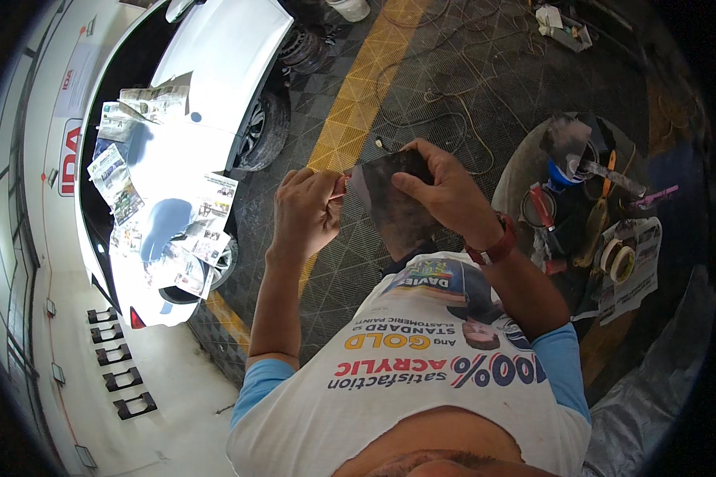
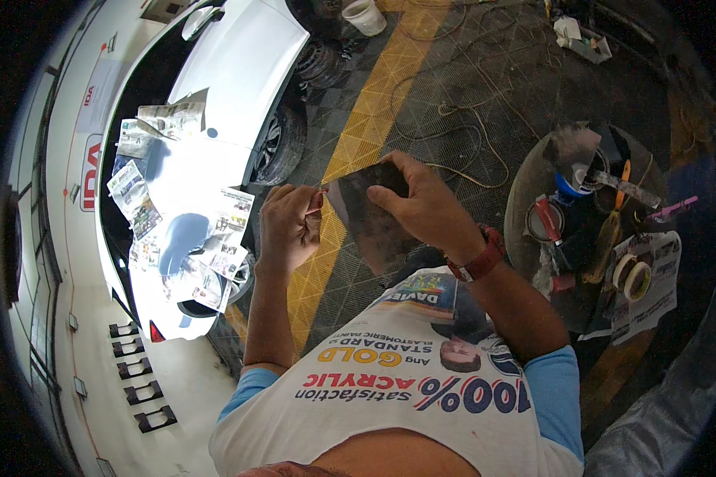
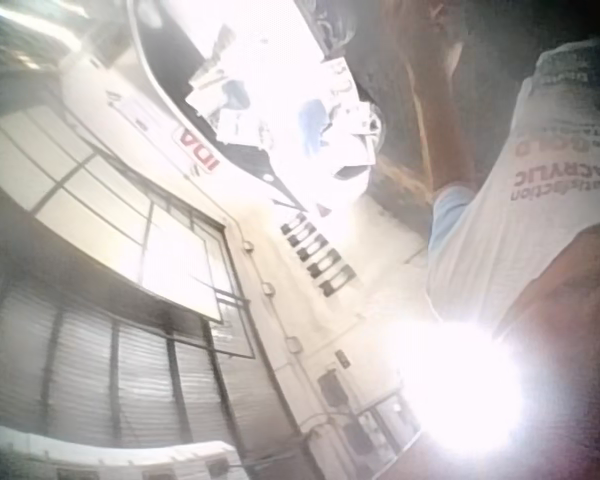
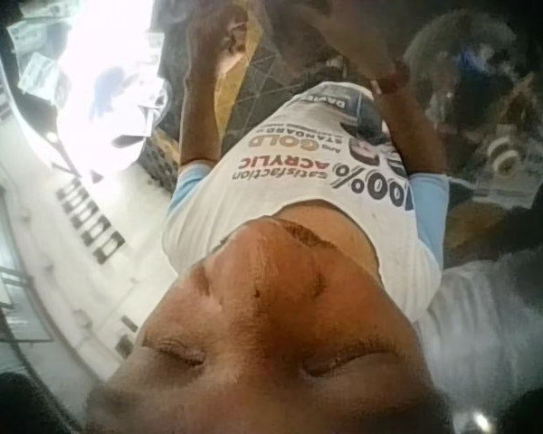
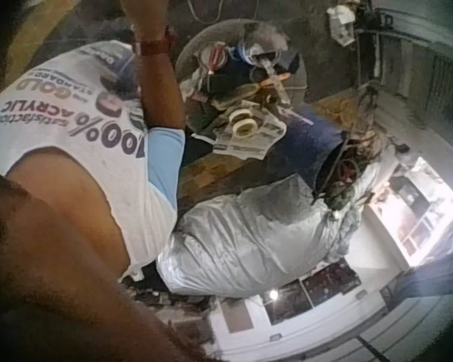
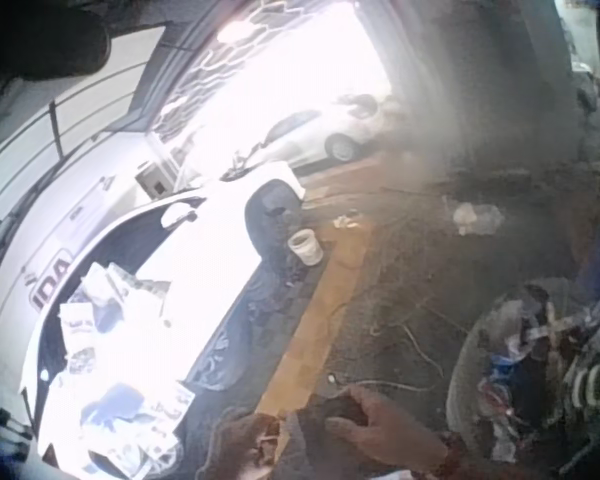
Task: The person uses a yellow utility knife to scrape the surface of a white car fender, then switches to a sanding block to sand the same area. They later handle and inspect several sheets of sandpaper, folding and tearing them before the clip ends.
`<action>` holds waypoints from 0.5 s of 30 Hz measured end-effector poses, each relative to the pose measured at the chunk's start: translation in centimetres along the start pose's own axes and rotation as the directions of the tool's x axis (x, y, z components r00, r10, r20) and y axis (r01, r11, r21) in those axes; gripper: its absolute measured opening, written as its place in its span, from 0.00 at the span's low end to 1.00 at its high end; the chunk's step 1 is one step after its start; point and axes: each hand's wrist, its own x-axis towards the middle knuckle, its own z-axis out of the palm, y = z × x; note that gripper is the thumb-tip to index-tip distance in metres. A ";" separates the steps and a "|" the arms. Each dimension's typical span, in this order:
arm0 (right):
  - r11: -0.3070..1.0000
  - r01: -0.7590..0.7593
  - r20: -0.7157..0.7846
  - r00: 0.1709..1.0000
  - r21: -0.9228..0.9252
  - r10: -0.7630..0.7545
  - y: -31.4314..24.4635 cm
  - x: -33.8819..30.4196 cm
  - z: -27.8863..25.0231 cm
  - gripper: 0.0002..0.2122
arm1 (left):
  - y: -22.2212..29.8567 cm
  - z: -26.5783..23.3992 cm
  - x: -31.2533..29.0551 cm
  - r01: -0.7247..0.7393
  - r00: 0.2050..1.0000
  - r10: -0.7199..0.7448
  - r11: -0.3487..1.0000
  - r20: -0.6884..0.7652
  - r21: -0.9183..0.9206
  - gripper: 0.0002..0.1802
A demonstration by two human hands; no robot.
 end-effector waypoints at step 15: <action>0.992 -0.029 -0.005 1.000 0.119 0.030 0.2 -0.9 -1.2 0.14 | 0.8 0.1 0.8 -0.090 0.996 0.088 0.993 0.025 0.077 0.10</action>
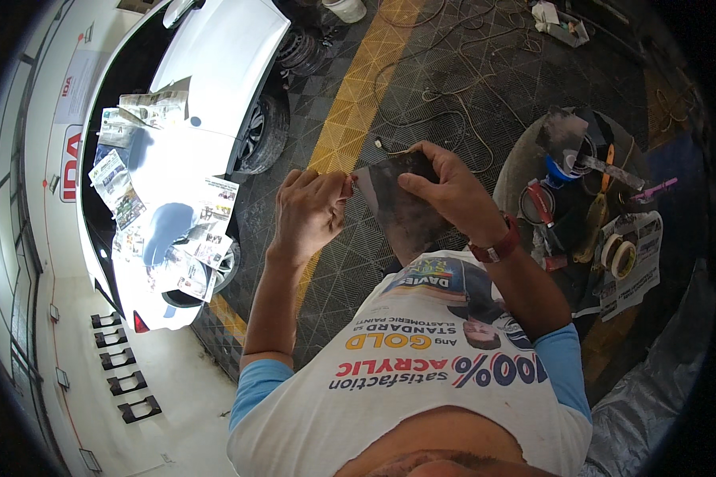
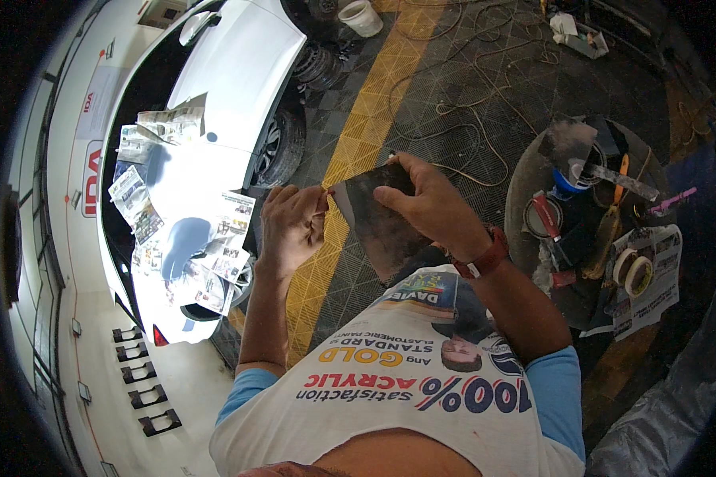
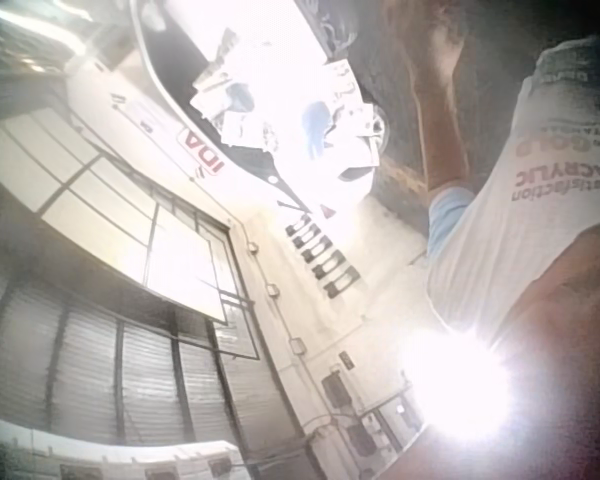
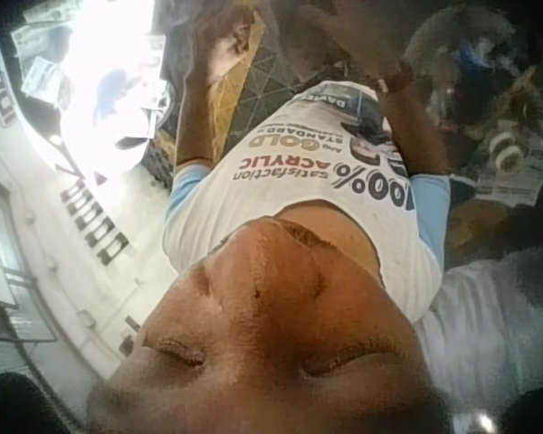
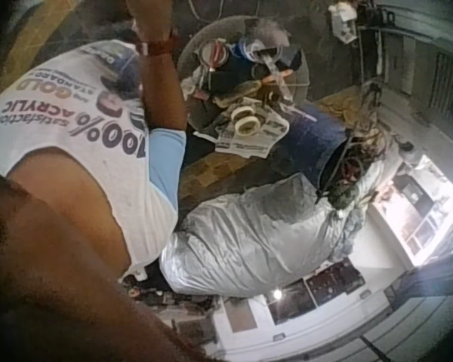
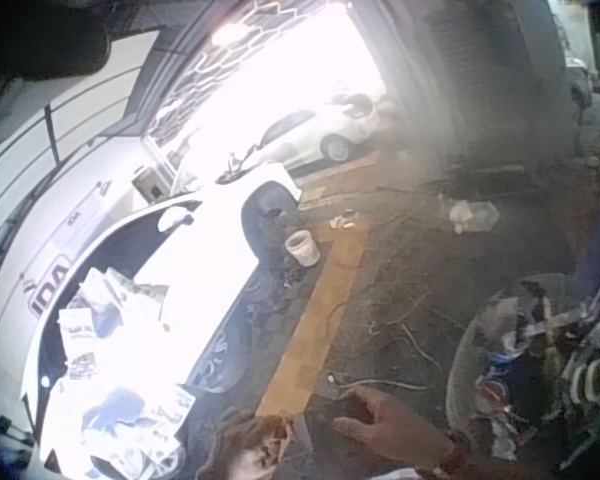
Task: The person uses a yellow utility knife to scrape the surface of a white car fender, then switches to a sanding block to sand the same area. They later handle and inspect several sheets of sandpaper, folding and tearing them before the clip ends.
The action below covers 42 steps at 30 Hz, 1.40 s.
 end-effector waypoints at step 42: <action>0.998 -0.029 -0.023 0.999 0.056 0.031 -0.7 -0.7 -2.9 0.15 | 0.2 1.2 2.9 -0.010 1.000 0.006 0.976 -0.019 -0.219 0.05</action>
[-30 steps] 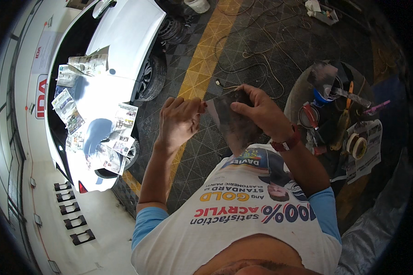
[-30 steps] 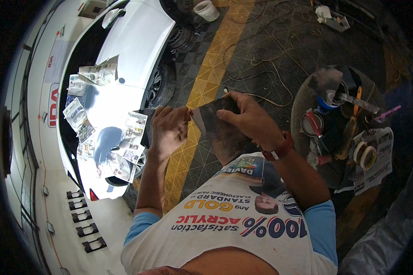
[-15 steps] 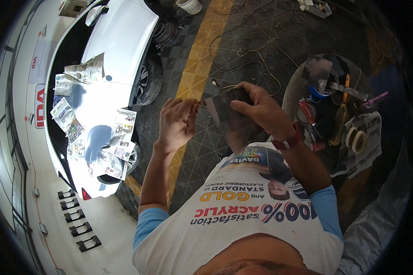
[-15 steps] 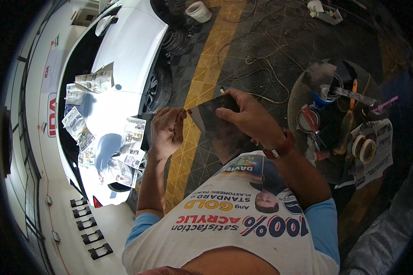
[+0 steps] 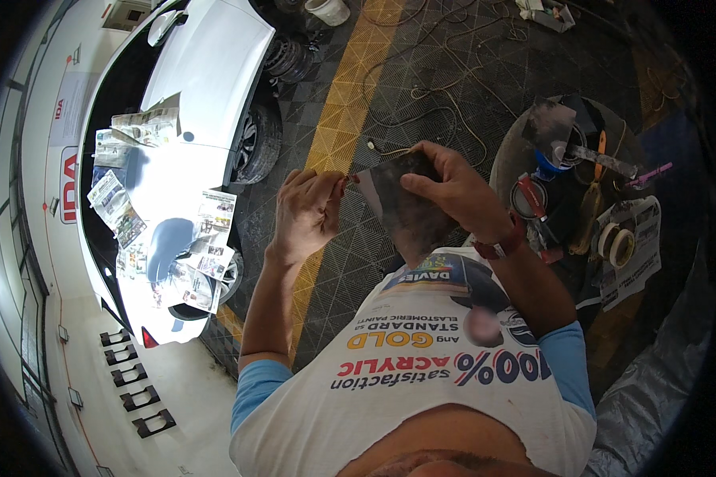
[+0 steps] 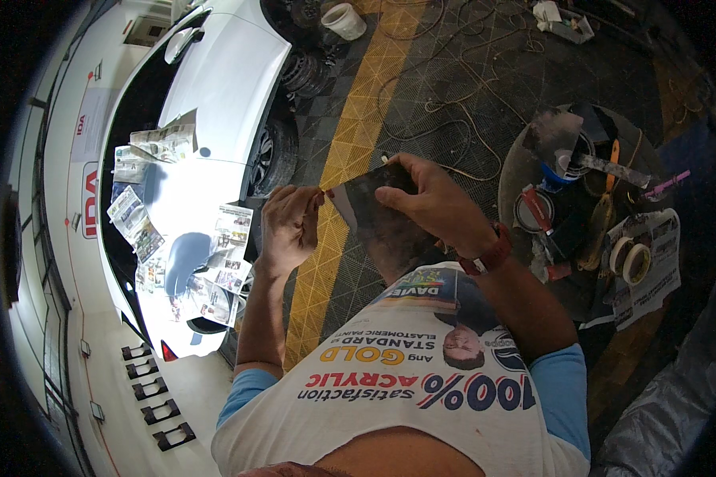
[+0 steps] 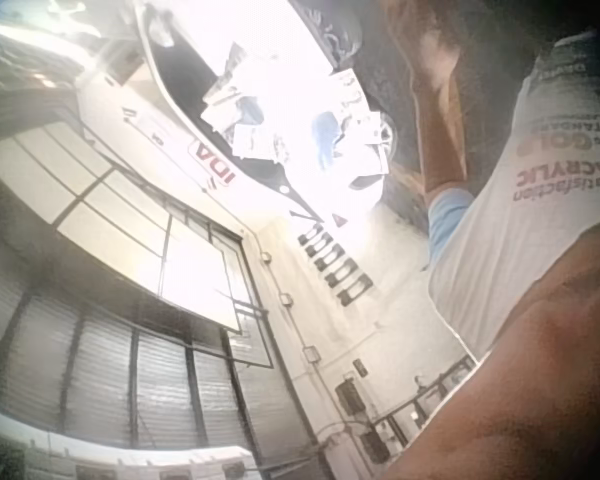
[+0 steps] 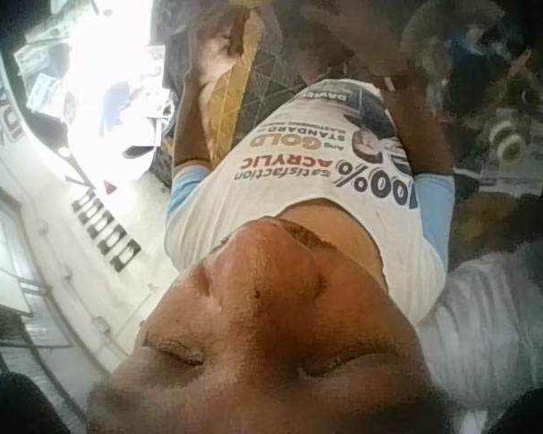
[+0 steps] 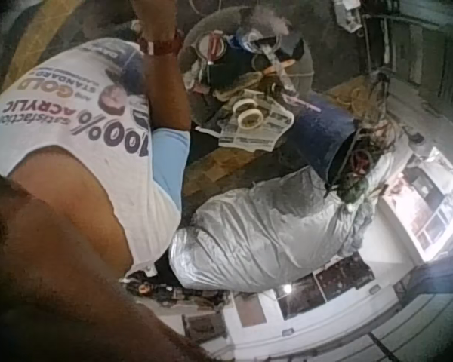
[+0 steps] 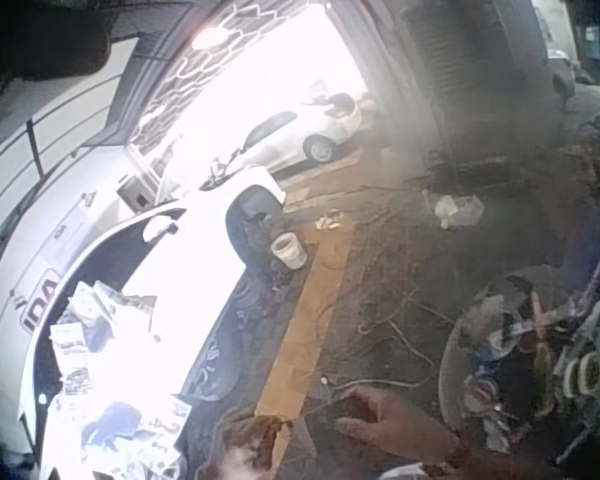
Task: The person uses a yellow utility knife to scrape the surface of a white car fender, then switches to a sanding block to sand the same area. They later handle and inspect several sheets of sandpaper, folding and tearing them before the clip ends.
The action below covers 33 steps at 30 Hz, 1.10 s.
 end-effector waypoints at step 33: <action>0.985 -0.033 0.067 0.998 0.170 0.022 1.1 -0.7 -1.1 0.15 | 1.4 1.3 0.6 0.022 0.999 -0.013 0.981 0.047 -0.193 0.04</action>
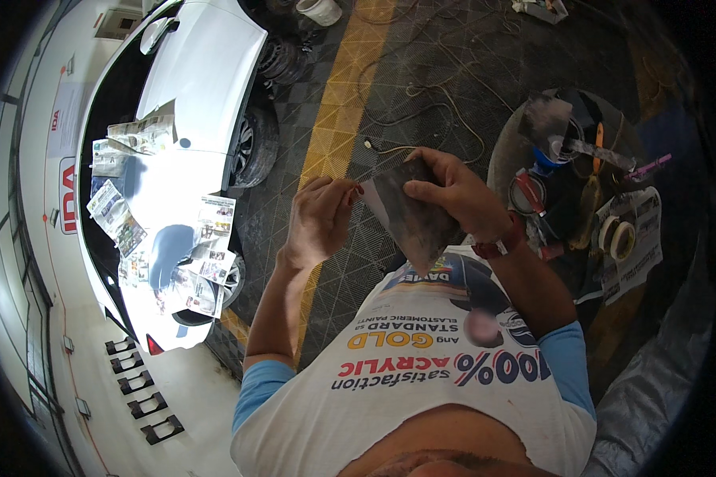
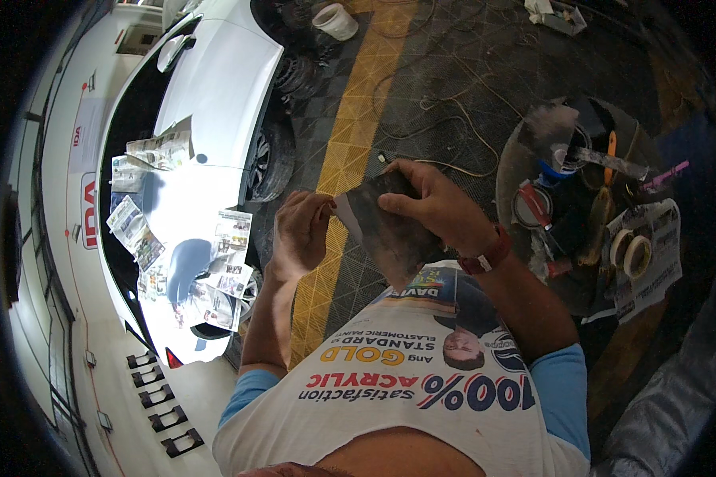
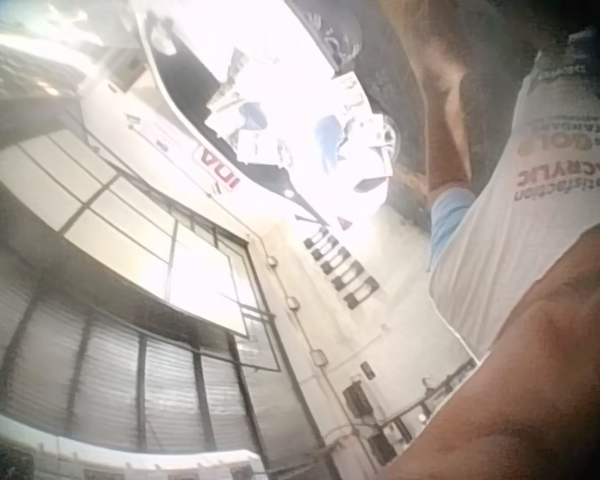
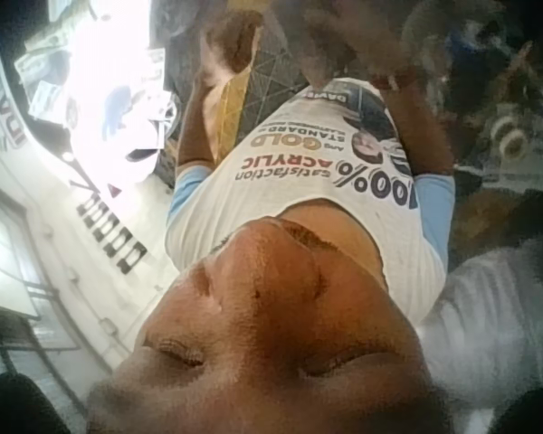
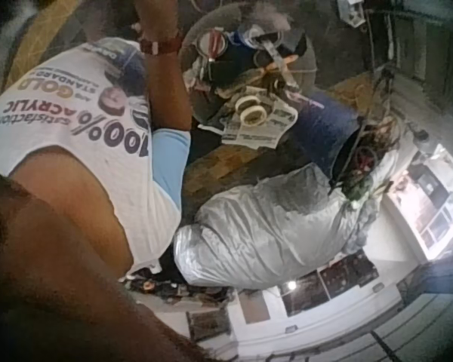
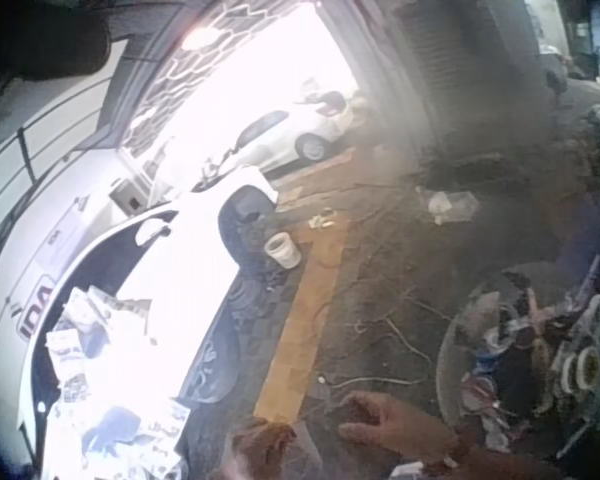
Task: The person uses a yellow utility knife to scrape the surface of a white car fender, then switches to a sanding block to sand the same area. They later handle and inspect several sheets of sandpaper, folding and tearing them before the clip ends.
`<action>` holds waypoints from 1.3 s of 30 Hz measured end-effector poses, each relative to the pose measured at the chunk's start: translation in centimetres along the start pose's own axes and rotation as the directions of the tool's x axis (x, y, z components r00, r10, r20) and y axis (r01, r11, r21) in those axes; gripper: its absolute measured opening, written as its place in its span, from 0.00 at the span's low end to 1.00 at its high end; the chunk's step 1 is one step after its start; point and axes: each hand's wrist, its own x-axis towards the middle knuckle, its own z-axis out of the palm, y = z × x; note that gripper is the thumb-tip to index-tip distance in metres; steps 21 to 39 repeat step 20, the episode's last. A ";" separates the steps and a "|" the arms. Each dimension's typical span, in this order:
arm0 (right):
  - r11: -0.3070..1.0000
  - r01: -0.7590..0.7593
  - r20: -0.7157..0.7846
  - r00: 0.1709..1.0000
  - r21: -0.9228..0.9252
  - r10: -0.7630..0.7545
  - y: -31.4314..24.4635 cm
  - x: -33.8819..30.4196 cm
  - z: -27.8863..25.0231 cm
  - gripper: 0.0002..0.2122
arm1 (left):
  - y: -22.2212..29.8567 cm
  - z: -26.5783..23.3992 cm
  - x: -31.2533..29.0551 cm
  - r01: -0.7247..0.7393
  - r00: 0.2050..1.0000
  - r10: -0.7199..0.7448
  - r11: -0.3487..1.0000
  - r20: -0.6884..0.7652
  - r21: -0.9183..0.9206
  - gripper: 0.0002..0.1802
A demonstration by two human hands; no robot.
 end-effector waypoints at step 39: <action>0.981 0.028 -0.097 0.994 -0.191 -0.048 -1.1 -1.7 -1.3 0.12 | -0.8 1.4 0.5 0.185 0.973 -0.169 0.978 0.160 -0.097 0.09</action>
